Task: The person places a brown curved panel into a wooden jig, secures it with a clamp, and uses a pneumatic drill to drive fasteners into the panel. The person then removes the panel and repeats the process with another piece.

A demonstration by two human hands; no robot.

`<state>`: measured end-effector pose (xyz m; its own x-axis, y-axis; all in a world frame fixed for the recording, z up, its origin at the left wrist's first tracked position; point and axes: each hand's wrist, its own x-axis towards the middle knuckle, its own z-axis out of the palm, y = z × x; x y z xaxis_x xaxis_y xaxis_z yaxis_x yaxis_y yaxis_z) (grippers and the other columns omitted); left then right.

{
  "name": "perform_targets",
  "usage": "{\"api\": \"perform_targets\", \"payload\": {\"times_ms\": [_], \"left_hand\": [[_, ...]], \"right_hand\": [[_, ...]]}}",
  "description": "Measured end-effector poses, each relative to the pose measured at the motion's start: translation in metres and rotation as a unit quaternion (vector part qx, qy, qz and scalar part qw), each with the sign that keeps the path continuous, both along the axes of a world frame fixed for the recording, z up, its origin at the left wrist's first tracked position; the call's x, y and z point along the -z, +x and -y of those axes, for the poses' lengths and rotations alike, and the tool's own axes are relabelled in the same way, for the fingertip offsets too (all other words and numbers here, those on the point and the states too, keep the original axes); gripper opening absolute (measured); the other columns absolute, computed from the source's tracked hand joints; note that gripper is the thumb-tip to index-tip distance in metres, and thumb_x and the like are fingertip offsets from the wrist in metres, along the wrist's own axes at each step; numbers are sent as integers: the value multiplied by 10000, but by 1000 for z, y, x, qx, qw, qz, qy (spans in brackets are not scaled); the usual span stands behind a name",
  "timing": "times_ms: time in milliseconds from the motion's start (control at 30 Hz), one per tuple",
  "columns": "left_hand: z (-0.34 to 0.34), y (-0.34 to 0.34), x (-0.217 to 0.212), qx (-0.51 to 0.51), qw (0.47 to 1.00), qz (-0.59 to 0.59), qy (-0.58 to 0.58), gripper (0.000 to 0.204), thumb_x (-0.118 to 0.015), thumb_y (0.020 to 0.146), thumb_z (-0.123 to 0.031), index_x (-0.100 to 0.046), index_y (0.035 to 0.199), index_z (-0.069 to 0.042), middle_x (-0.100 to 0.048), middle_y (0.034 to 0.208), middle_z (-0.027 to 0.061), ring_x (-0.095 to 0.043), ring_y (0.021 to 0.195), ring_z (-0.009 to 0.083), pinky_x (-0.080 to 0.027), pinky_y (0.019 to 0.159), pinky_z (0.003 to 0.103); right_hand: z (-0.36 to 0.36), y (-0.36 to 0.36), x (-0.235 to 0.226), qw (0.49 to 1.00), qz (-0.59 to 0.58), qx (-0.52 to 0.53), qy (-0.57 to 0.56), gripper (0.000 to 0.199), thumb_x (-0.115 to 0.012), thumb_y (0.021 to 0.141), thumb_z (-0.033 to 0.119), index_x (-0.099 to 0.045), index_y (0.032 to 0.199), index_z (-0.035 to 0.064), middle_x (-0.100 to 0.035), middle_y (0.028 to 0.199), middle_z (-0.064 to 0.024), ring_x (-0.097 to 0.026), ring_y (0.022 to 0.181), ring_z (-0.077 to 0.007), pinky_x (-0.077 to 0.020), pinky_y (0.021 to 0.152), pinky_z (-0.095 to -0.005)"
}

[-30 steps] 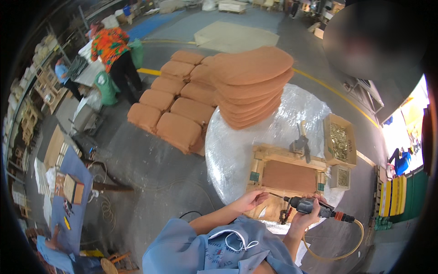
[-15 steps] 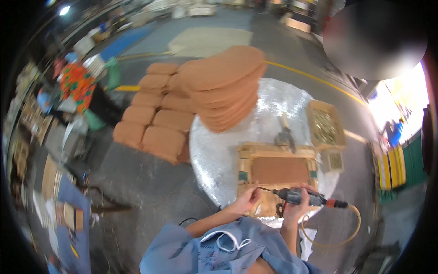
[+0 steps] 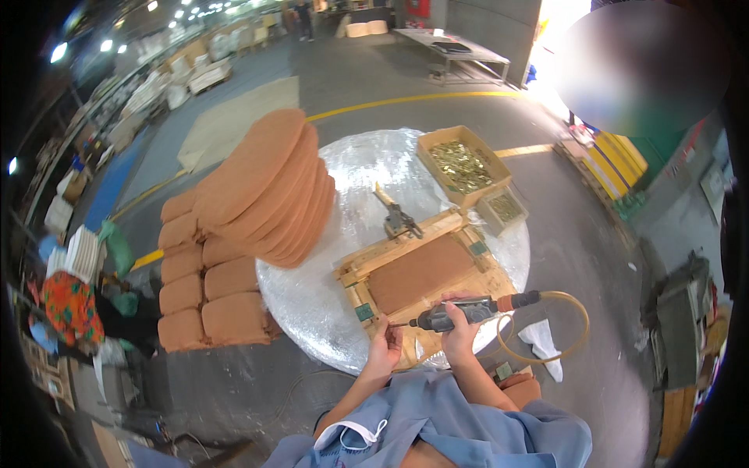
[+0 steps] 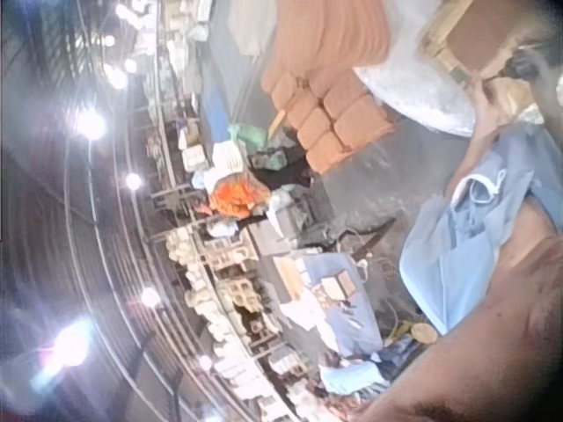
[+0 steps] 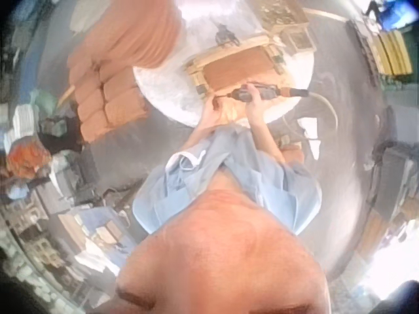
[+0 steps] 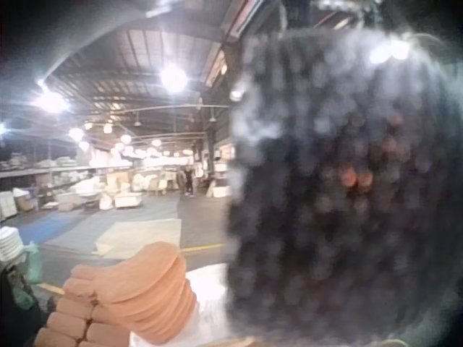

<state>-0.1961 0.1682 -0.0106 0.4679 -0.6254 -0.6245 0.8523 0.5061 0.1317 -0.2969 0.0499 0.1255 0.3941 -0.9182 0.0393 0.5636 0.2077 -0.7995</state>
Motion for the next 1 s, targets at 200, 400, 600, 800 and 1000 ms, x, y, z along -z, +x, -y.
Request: {"api": "perform_targets", "payload": {"times_ms": [200, 400, 600, 800, 1000], "left_hand": [[-3, -2, 3, 9, 1000, -8, 7, 160, -757, 1010, -228, -719, 974, -77, -751, 895, 18, -729, 822, 101, -650, 739, 222], [-1, -6, 26, -17, 1000, 9, 4, 166, -756, 1014, -227, -705, 987, -71, -748, 910, 36, -735, 823, 122, -650, 714, 221], [-6, -4, 36, -6, 1000, -3, 12, 176, -772, 1007, -214, -691, 1056, -66, -738, 960, 43, -743, 886, 154, -648, 773, 239], [-12, -6, 15, -25, 1000, -10, 14, 178, -755, 1016, -214, -691, 1014, -48, -737, 946, 43, -734, 847, 127, -654, 732, 215], [-18, -5, 5, -39, 999, -20, 4, 156, -742, 1026, -196, -696, 1039, -47, -738, 967, 52, -737, 881, 137, -651, 746, 209]], "right_hand": [[0, -4, 2, 999, -12, 30, -16, 320, -682, 897, 6, -538, 1182, 20, -679, 1093, -171, -714, 952, -277, -606, 860, -424], [-5, -5, 6, 1000, 11, 29, -7, 318, -687, 909, -40, -535, 1180, 29, -680, 1078, -167, -720, 931, -284, -615, 867, -429], [-7, -3, 12, 1000, 6, 27, 4, 296, -665, 938, 21, -539, 1203, 55, -642, 1118, -156, -685, 945, -273, -607, 869, -417], [-11, 5, 0, 1000, 4, 12, -9, 298, -663, 936, 13, -523, 1197, 53, -648, 1098, -155, -688, 922, -268, -608, 855, -426], [-12, 9, -1, 999, -3, 14, -30, 288, -670, 927, 34, -522, 1174, 47, -645, 1073, -148, -692, 878, -274, -607, 845, -433]]}}
